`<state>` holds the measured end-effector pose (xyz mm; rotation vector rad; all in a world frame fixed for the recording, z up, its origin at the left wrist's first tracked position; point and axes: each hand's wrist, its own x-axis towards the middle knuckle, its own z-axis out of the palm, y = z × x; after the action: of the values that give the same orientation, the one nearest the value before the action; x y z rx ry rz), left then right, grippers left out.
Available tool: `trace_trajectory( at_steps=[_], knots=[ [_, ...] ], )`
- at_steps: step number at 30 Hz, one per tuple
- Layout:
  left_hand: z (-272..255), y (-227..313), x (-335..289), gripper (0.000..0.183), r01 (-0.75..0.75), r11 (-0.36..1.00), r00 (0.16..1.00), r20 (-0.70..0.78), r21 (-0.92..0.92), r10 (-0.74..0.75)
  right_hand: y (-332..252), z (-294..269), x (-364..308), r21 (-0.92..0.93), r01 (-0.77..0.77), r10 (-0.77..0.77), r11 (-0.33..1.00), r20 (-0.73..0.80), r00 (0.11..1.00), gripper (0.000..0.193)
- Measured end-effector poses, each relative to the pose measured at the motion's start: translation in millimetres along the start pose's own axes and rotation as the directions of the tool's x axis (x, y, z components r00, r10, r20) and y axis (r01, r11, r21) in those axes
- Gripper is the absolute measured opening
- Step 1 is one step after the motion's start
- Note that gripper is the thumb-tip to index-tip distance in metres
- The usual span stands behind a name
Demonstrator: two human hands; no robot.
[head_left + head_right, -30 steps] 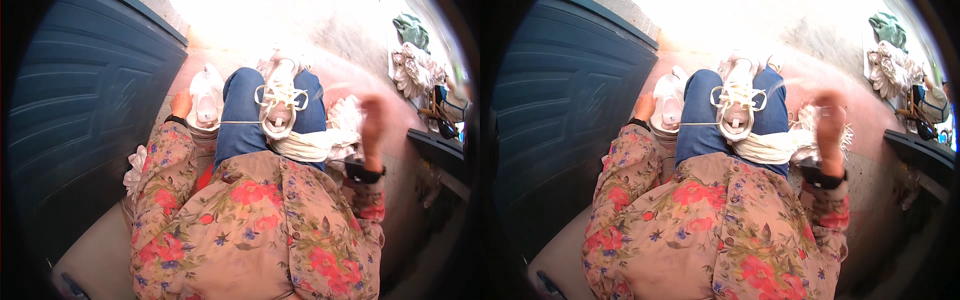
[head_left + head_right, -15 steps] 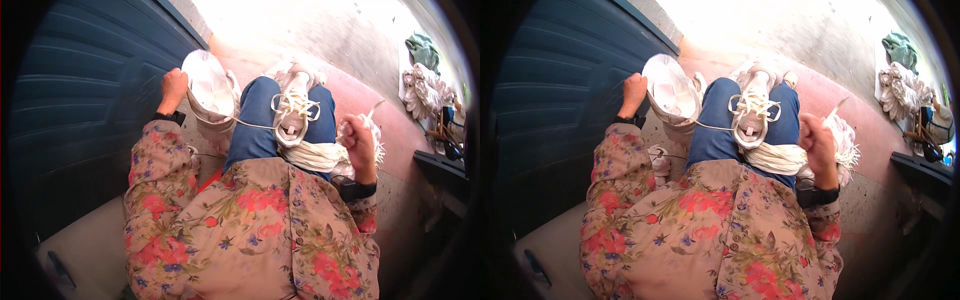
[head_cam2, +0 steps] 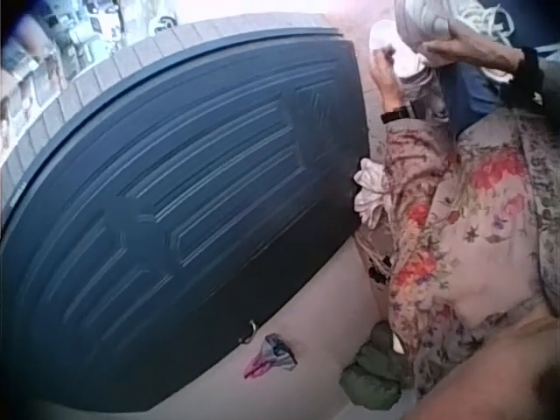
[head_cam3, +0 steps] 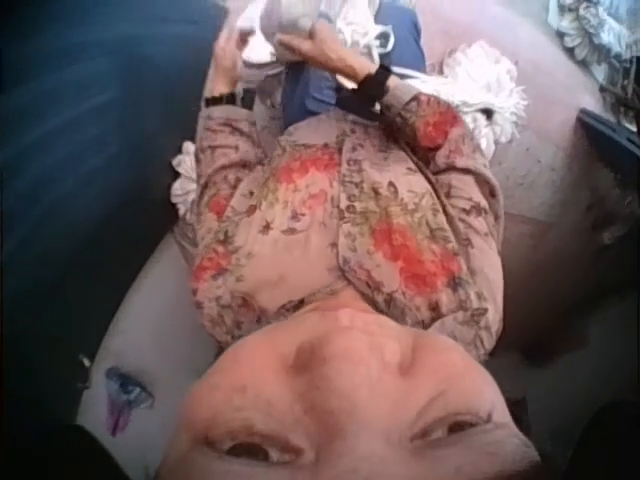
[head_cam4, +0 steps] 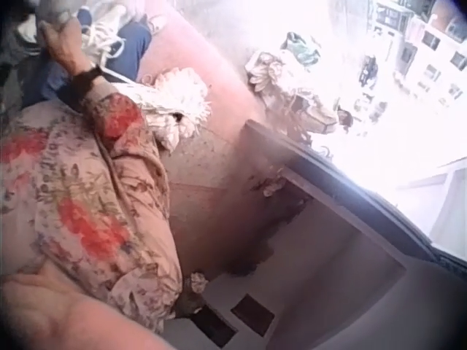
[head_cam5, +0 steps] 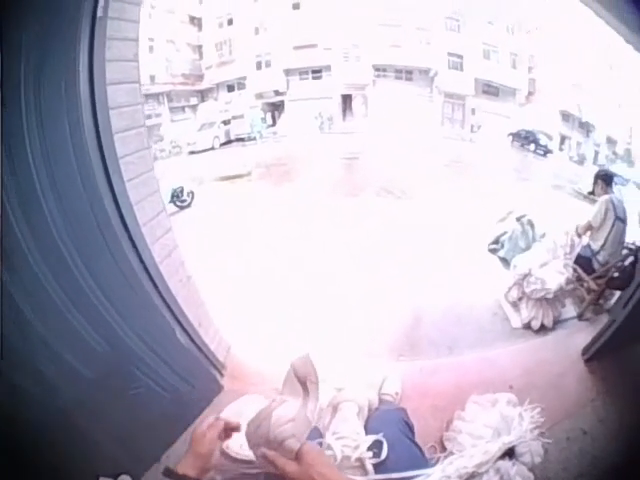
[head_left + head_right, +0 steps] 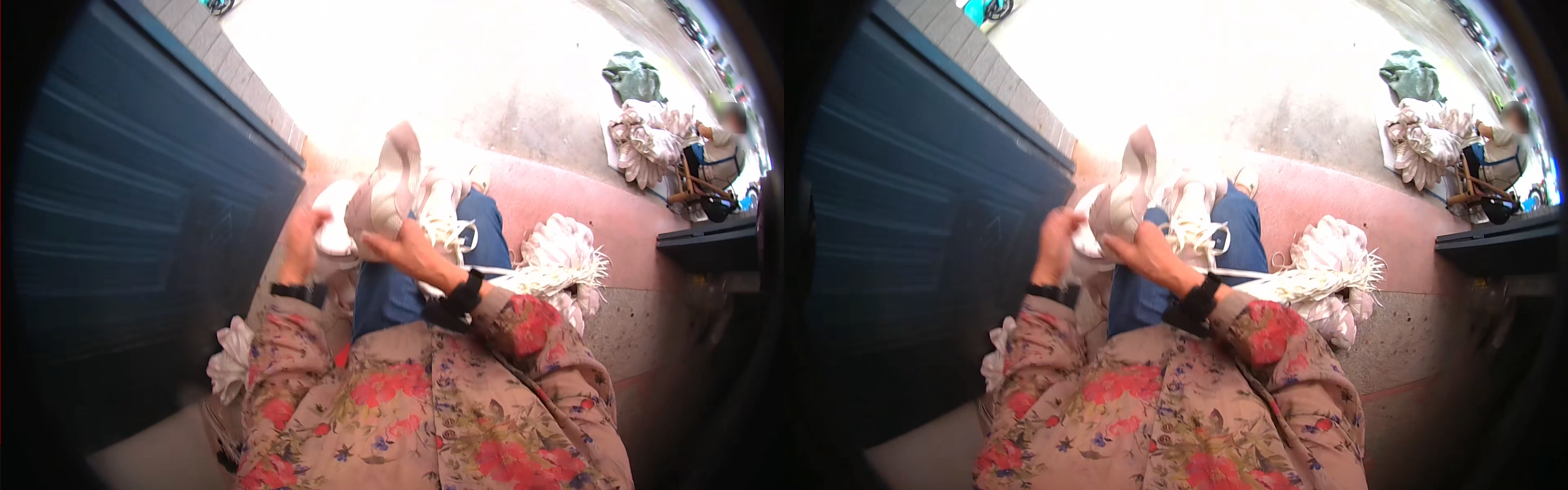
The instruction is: Lacing and tying white athletic shoes.
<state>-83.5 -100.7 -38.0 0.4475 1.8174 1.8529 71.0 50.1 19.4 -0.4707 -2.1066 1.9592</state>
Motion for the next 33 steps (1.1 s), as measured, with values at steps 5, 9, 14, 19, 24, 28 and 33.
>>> trace_trajectory(
  at_steps=[5,9,14,19,24,28,33],
  knots=[
    [-12,-116,-38,0.025,0.244,0.869,0.951,0.071,0.431,-0.302,2,-10,-11,0.221,-0.112,0.108,0.969,0.03,0.994,0.034],
    [-34,-20,-24,0.031,-0.05,0.764,0.958,0.246,0.643,-0.144,-2,-43,-24,0.536,-0.29,0.253,0.793,0.143,0.957,0.038],
    [-12,76,-45,0.02,-0.037,0.752,0.936,0.287,0.658,-0.204,52,-95,-62,0.703,-0.391,0.316,0.594,0.242,0.917,0.049],
    [86,56,-83,0.045,-0.376,0.815,0.802,0.596,0.441,0.047,76,-125,-64,0.776,-0.299,0.465,0.555,0.009,0.885,0.032],
    [119,11,-74,0.032,-0.591,0.652,0.69,0.716,0.474,0.105,80,-137,-73,0.733,-0.352,0.56,0.581,-0.047,0.827,0.027],
    [120,12,-67,0.025,-0.501,0.655,0.787,0.613,0.566,0.072,65,-135,-108,0.824,-0.161,0.604,0.543,-0.25,0.757,0.026],
    [134,25,-66,0.018,-0.575,0.614,0.779,0.59,0.54,0.211,74,-65,-122,0.894,-0.437,0.756,0.093,0.222,0.616,0.036]
  ],
)
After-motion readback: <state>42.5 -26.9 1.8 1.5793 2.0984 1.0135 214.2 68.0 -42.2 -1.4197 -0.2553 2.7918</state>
